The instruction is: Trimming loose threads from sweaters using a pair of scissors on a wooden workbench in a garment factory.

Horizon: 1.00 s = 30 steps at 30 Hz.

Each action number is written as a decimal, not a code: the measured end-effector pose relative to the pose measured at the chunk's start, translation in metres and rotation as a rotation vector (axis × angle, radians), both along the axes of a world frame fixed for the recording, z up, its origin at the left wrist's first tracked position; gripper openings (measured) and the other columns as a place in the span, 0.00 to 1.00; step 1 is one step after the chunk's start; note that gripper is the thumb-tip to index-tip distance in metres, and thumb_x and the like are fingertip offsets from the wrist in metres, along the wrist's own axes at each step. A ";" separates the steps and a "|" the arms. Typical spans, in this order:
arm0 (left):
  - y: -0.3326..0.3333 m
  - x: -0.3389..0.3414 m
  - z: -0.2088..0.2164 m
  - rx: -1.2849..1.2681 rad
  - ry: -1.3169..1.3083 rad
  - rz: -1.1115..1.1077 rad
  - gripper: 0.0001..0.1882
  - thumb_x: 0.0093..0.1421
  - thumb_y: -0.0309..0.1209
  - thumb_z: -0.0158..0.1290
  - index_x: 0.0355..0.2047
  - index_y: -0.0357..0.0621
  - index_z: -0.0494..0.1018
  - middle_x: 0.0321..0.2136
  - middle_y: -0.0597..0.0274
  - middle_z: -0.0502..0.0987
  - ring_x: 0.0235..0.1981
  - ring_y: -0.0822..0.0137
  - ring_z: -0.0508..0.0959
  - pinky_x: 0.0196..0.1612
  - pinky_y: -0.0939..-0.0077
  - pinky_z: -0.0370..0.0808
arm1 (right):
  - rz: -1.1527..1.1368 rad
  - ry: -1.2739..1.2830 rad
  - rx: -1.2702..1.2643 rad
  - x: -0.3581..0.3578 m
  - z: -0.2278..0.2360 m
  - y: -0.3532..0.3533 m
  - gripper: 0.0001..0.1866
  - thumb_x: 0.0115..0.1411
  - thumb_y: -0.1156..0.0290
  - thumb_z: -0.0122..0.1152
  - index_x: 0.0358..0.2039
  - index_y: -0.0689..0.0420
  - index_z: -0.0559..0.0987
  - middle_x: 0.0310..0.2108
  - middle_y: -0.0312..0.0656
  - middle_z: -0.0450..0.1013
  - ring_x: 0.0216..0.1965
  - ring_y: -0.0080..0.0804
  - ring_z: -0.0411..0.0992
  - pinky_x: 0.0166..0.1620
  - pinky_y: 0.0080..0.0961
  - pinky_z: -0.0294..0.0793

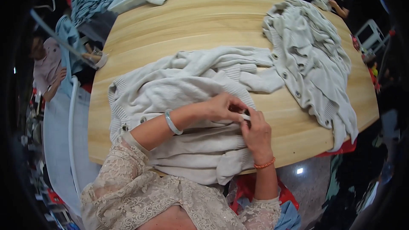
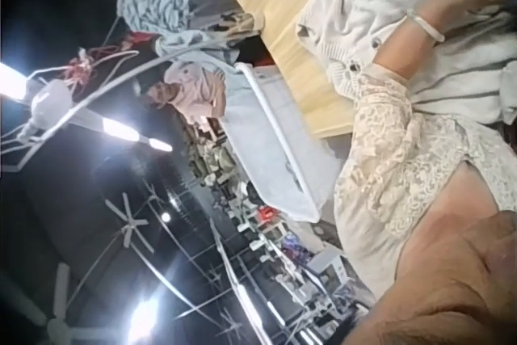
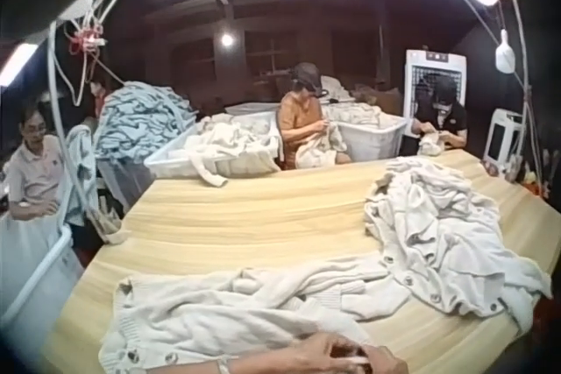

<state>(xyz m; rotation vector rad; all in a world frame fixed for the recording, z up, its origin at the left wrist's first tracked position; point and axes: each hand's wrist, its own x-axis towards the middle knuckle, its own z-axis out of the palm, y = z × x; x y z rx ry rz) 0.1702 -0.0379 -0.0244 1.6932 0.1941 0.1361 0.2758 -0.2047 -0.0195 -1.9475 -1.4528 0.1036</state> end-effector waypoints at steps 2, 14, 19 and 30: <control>-0.008 -0.008 0.000 0.343 -0.104 0.071 0.16 0.46 0.25 0.59 0.38 0.37 0.79 0.29 0.48 0.79 0.31 0.54 0.80 0.37 0.64 0.76 | 0.040 0.109 0.005 -0.002 0.009 0.001 0.18 0.52 0.79 0.58 0.45 0.62 0.74 0.33 0.51 0.71 0.34 0.50 0.73 0.36 0.40 0.72; -0.023 -0.012 -0.007 0.456 -0.155 0.212 0.08 0.51 0.25 0.52 0.31 0.39 0.77 0.30 0.48 0.77 0.35 0.47 0.77 0.39 0.58 0.74 | 0.194 0.061 -0.069 0.002 0.025 -0.011 0.16 0.52 0.88 0.49 0.42 0.64 0.74 0.30 0.50 0.69 0.28 0.47 0.70 0.33 0.35 0.70; -0.011 -0.036 -0.001 0.438 -0.298 0.312 0.07 0.50 0.30 0.57 0.30 0.42 0.77 0.26 0.52 0.77 0.29 0.50 0.76 0.35 0.61 0.74 | 0.221 0.452 -0.085 -0.006 0.032 -0.006 0.07 0.58 0.83 0.53 0.38 0.63 0.75 0.25 0.38 0.69 0.24 0.22 0.67 0.28 0.21 0.67; -0.014 -0.260 0.046 1.111 0.237 0.480 0.40 0.41 0.37 0.68 0.55 0.46 0.66 0.51 0.55 0.66 0.55 0.52 0.65 0.57 0.57 0.58 | -0.153 0.751 0.295 0.016 0.033 -0.010 0.11 0.61 0.64 0.65 0.32 0.58 0.75 0.24 0.27 0.70 0.26 0.11 0.64 0.30 0.11 0.63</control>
